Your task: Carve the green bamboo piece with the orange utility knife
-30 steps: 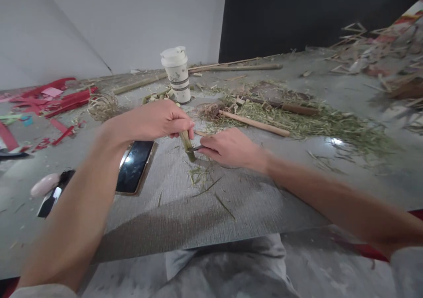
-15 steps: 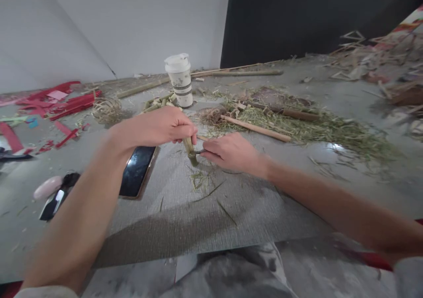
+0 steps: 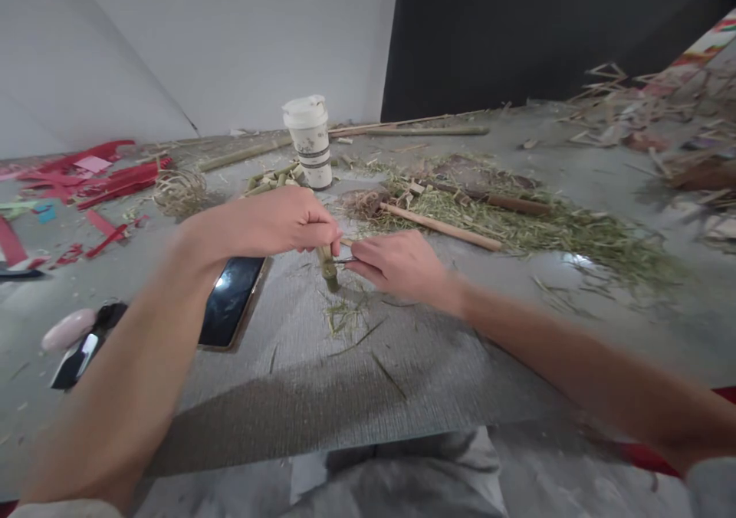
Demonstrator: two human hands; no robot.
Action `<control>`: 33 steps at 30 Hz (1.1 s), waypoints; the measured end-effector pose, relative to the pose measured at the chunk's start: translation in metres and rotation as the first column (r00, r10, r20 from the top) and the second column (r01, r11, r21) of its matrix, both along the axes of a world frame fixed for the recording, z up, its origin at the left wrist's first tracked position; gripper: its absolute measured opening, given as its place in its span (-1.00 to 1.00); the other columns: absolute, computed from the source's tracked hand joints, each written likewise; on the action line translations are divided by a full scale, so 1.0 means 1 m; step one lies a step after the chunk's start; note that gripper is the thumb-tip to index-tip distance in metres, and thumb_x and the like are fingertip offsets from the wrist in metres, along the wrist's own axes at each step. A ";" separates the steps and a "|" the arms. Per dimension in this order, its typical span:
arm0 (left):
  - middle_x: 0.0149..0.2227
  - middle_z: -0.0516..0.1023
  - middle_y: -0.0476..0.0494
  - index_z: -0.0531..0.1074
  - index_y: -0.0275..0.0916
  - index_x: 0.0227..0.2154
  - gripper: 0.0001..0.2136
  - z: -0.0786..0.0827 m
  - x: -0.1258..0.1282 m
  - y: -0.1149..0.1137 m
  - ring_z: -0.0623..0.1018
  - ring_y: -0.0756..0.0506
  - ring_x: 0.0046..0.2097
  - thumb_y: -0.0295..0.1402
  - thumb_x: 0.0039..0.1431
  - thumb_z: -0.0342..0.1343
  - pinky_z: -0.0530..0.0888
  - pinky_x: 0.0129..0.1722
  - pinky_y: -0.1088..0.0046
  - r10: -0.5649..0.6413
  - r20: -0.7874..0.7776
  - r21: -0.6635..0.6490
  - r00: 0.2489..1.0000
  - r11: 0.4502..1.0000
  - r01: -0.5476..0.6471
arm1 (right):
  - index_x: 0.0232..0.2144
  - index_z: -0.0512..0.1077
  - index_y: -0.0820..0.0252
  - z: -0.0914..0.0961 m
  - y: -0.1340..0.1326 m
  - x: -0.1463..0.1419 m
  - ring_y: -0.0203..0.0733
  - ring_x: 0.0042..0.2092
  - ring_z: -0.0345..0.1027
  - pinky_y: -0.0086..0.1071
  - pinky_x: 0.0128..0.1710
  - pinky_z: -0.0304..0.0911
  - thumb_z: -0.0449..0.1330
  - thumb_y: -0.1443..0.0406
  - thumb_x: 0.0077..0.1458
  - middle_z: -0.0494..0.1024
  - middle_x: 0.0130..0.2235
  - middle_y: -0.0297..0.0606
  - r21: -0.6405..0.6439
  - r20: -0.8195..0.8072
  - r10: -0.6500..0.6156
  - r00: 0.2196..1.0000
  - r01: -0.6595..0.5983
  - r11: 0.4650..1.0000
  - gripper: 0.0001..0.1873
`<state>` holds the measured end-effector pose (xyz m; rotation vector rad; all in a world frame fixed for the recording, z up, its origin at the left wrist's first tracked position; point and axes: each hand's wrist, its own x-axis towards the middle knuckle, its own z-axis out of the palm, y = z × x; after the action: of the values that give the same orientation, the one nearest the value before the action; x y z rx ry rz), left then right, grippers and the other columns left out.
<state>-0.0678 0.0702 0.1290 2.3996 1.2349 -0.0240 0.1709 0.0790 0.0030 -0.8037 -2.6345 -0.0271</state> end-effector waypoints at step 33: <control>-0.49 0.53 -0.04 0.75 -0.15 -0.32 -0.63 -0.003 -0.004 -0.002 0.42 -0.01 -0.48 -0.23 0.43 0.03 0.28 -0.46 0.46 0.028 0.040 0.000 0.999 1.000 -0.028 | -0.37 0.50 0.10 0.011 -0.005 0.000 -0.26 -0.49 0.05 -0.26 -0.40 -0.20 0.09 0.08 0.50 0.42 -0.51 -0.37 -0.301 0.079 0.124 0.989 -0.095 0.949 -0.59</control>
<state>-0.0720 0.0679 0.1264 2.3710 1.2503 0.0325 0.1704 0.0743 0.0136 -0.7632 -2.8113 0.3776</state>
